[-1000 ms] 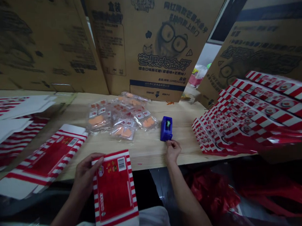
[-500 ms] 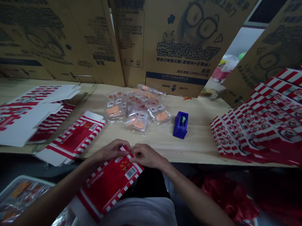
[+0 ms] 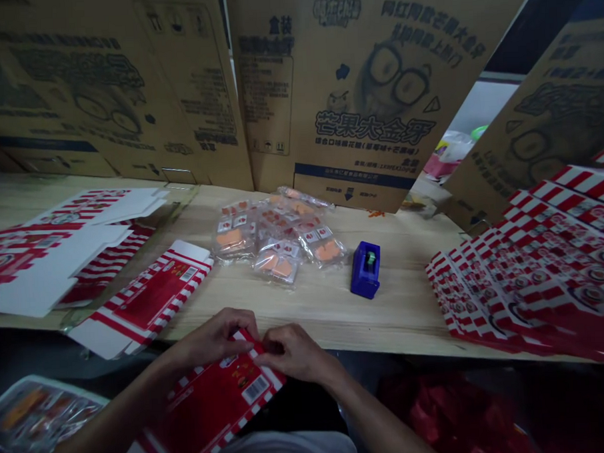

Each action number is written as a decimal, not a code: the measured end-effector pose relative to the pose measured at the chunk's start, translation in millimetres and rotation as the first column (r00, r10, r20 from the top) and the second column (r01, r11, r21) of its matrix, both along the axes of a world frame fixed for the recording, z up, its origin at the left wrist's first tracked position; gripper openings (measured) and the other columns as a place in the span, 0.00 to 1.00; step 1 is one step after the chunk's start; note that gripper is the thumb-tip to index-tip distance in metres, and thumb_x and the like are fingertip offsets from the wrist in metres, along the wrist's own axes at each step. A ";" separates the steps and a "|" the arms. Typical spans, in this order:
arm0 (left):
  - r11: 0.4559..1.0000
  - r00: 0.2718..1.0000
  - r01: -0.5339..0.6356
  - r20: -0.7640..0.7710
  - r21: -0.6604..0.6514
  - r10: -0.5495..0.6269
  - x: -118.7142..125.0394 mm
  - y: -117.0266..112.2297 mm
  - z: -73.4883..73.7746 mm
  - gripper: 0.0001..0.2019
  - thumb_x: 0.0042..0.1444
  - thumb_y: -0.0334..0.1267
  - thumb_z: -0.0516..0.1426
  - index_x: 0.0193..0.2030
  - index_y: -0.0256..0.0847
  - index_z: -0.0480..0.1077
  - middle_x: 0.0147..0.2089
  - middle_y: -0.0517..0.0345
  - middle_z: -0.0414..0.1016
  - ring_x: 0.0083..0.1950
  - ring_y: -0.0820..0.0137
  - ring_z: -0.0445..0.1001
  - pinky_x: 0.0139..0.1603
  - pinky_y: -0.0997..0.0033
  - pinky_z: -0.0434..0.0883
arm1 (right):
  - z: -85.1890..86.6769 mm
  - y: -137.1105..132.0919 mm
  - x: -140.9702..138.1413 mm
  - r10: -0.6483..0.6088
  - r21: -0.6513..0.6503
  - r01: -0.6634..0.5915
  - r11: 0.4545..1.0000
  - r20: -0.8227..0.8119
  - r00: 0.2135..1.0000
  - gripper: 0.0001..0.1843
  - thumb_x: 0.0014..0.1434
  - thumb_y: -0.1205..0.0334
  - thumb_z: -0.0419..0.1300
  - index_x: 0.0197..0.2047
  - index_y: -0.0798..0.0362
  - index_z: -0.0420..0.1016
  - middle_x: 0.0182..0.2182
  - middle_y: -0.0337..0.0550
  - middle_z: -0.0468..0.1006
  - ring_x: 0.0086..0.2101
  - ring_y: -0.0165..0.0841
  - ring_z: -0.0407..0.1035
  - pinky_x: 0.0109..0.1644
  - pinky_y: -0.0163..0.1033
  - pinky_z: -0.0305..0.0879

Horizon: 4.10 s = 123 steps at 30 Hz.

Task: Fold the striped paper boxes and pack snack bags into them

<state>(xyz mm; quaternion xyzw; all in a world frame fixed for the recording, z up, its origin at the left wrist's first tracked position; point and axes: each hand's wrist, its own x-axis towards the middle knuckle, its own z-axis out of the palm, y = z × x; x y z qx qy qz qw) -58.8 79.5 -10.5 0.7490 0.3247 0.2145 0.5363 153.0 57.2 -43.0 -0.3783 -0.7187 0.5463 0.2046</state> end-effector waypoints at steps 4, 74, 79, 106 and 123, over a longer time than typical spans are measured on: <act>0.985 0.975 0.167 0.158 -0.051 -0.157 -2.9 -3.1 26.9 0.08 0.54 0.41 0.61 0.36 0.38 0.77 0.35 0.53 0.76 0.35 0.70 0.73 0.39 0.72 0.68 | -8.5 2.9 -7.0 0.091 -0.476 -0.242 0.845 -0.318 0.944 0.28 0.35 0.42 0.72 0.26 0.58 0.71 0.21 0.34 0.67 0.22 0.24 0.58 0.28 0.31 0.55; 0.736 0.720 0.139 -0.578 0.663 0.384 11.6 -1.8 -52.6 0.54 0.32 0.53 0.66 0.68 0.37 0.52 0.64 0.33 0.55 0.65 0.40 0.53 0.66 0.40 0.47 | -6.4 40.4 128.4 -0.669 0.507 0.515 0.691 0.181 0.721 0.20 0.59 0.62 0.49 0.50 0.57 0.76 0.36 0.49 0.78 0.34 0.39 0.71 0.41 0.43 0.67; 0.686 0.721 0.116 -0.536 0.718 0.439 14.6 -3.3 -53.0 0.51 0.33 0.50 0.65 0.67 0.41 0.54 0.64 0.36 0.55 0.66 0.39 0.52 0.66 0.39 0.44 | 2.5 32.3 84.3 -0.369 0.486 0.207 0.849 0.265 0.891 0.20 0.62 0.67 0.48 0.52 0.49 0.75 0.41 0.48 0.77 0.41 0.38 0.70 0.49 0.43 0.64; 0.713 0.759 0.180 -0.557 0.677 0.337 14.5 2.3 -67.5 0.56 0.28 0.52 0.67 0.67 0.35 0.54 0.65 0.30 0.53 0.65 0.38 0.53 0.65 0.40 0.49 | -42.3 -41.3 66.6 -0.787 0.260 0.759 0.597 0.005 0.617 0.23 0.63 0.47 0.49 0.33 0.52 0.80 0.35 0.48 0.80 0.39 0.42 0.71 0.47 0.46 0.65; 0.552 0.634 -0.474 -0.169 0.686 0.754 37.6 -46.8 -35.9 0.61 0.29 0.59 0.67 0.69 0.37 0.47 0.58 0.37 0.58 0.57 0.42 0.59 0.56 0.39 0.59 | -23.4 -54.2 -10.4 -0.796 -0.220 0.826 0.519 -0.477 0.373 0.22 0.49 0.58 0.69 0.34 0.48 0.56 0.37 0.37 0.73 0.34 0.30 0.72 0.39 0.36 0.70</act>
